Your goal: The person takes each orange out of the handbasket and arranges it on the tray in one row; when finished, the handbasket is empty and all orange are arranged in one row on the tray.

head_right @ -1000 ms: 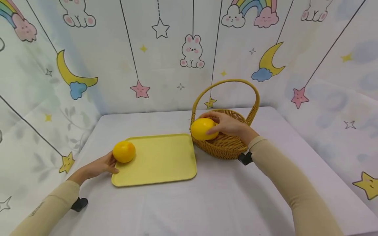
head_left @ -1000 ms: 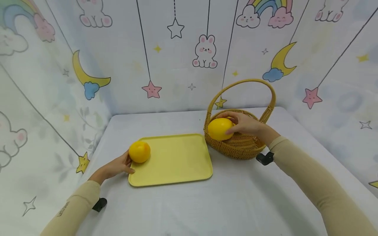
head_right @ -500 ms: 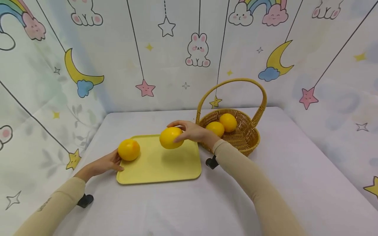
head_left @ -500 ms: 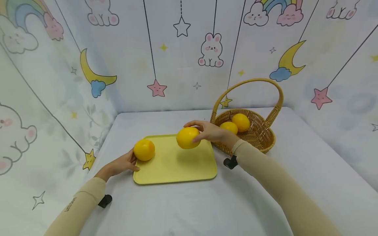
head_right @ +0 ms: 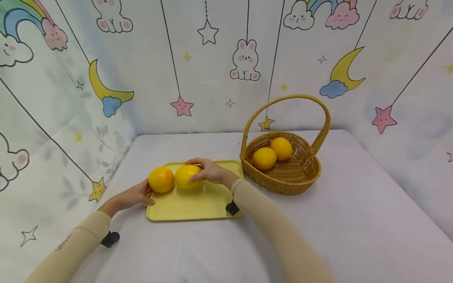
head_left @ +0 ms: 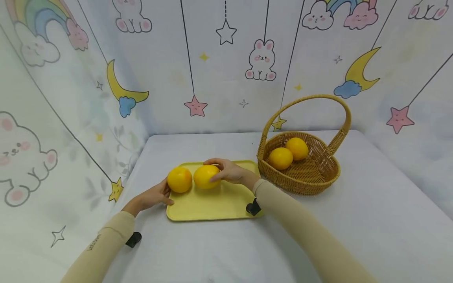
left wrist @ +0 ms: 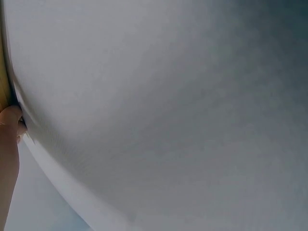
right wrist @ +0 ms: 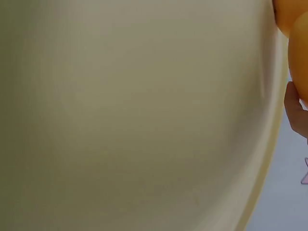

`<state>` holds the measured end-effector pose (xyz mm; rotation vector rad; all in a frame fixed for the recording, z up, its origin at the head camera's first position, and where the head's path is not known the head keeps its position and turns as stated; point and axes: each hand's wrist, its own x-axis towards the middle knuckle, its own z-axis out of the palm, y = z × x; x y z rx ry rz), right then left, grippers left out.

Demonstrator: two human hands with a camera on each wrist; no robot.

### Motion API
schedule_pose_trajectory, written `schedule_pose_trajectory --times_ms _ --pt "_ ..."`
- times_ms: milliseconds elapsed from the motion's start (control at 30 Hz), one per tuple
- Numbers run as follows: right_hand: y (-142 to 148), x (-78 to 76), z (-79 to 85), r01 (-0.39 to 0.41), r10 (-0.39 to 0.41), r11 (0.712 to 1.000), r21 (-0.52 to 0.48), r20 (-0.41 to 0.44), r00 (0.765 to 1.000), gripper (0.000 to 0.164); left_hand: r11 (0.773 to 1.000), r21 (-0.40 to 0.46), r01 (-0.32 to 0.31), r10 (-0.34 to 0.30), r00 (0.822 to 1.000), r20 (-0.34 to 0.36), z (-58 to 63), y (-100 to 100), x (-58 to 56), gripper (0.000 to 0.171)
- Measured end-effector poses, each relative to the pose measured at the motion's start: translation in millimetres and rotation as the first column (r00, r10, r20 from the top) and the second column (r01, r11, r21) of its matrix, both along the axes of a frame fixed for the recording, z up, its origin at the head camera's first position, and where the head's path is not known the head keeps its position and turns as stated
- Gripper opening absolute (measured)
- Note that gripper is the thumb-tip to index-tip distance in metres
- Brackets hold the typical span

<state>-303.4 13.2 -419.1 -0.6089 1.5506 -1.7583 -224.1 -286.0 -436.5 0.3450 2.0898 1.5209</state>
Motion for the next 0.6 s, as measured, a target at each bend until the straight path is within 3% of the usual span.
schedule_pose_trajectory --times_ms 300,600 --pt "-14 -1.9 -11.1 0.013 -0.014 1.0 0.027 0.028 1.0 0.069 1.0 0.014 -0.005 0.005 1.0 -0.003 2.3 -1 -0.1 0.106" --pt "-17 -2.1 -8.2 -0.037 0.045 0.995 0.092 -0.087 0.995 0.073 1.0 0.0 -0.017 0.017 1.0 0.01 0.1 -1 -0.8 0.107"
